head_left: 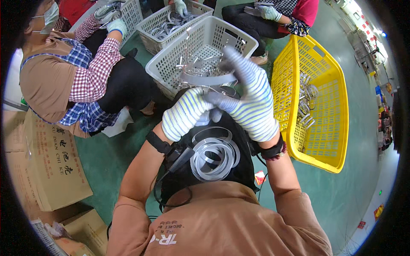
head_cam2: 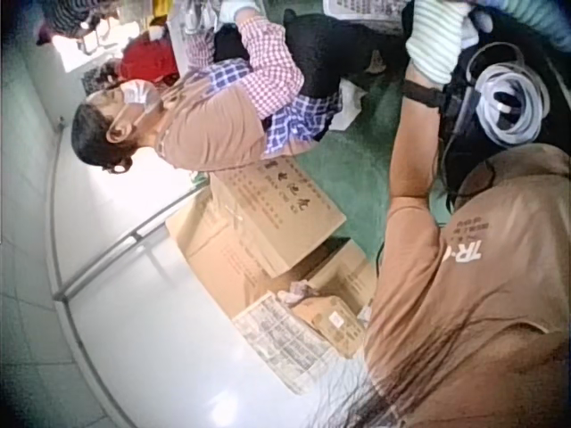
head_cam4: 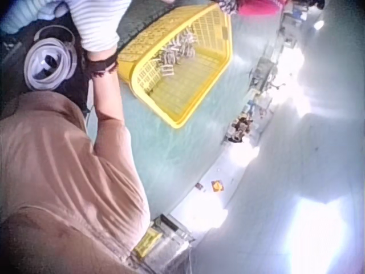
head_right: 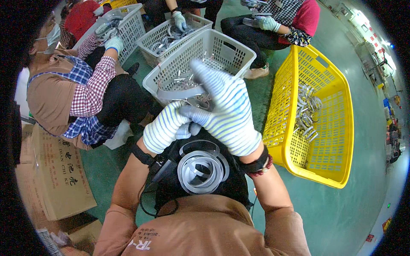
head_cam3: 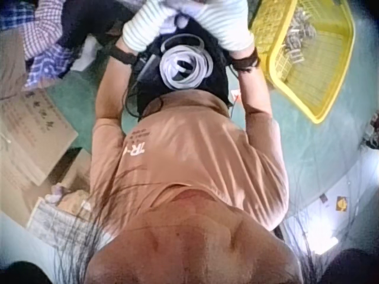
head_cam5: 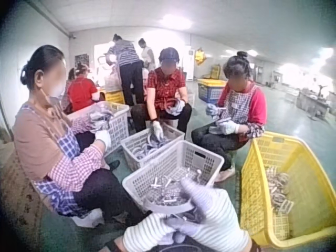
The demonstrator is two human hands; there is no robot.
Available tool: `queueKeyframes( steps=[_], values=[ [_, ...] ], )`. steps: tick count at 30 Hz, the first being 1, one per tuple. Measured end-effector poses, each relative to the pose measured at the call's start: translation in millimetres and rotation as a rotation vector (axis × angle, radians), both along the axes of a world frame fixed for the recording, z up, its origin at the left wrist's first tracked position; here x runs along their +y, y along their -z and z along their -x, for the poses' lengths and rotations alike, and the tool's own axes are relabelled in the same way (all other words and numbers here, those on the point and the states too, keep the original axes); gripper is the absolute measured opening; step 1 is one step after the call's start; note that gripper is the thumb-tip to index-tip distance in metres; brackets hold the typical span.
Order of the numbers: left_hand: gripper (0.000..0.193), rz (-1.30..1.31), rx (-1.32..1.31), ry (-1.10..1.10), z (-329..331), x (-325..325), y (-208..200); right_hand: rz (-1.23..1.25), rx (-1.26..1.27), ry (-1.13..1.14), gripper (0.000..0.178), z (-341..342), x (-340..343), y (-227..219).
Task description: The person puts on gloves, picks up a metal frame, and fits two plastic rings onto it. They then pick up a metal clip, attach it to the frame, and place the assembly into a yellow basket.
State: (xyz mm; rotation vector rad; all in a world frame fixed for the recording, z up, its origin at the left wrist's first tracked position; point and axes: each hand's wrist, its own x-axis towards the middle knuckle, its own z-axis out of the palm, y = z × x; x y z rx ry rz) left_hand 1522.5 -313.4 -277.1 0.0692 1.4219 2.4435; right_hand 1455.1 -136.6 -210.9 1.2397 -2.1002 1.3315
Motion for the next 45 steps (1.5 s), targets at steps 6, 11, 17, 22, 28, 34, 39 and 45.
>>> queueKeyframes(
  steps=[6,11,17,22,28,34,39,45],
  values=[
    [0.018,0.536,0.170,-0.385,-2,7,8,-0.205,0.053,0.204,0.069,-17,0,19],
    [0.025,0.014,-0.151,-0.107,1,-5,-7,0.156,-0.462,0.025,0.113,5,21,7],
    [0.031,-0.350,-0.221,0.156,-7,-3,3,0.005,-0.378,-0.101,0.112,9,12,17],
    [0.033,-0.233,-0.275,0.043,-10,6,-4,-0.193,0.203,0.065,0.066,-5,18,27],
    [0.027,0.129,-0.011,-0.274,-7,-8,4,0.118,-0.607,0.001,0.054,-9,33,26],
    [0.022,0.433,-0.037,-0.453,-7,-25,34,-0.716,-0.539,-0.225,0.039,-24,43,81],
    [0.029,0.649,0.000,-0.374,-18,-24,33,-0.714,-0.622,-0.338,0.032,-25,41,85],
    [0.029,0.621,-0.017,-0.409,-20,-20,43,-0.733,-0.707,-0.327,0.027,-26,36,92]
  ],
)
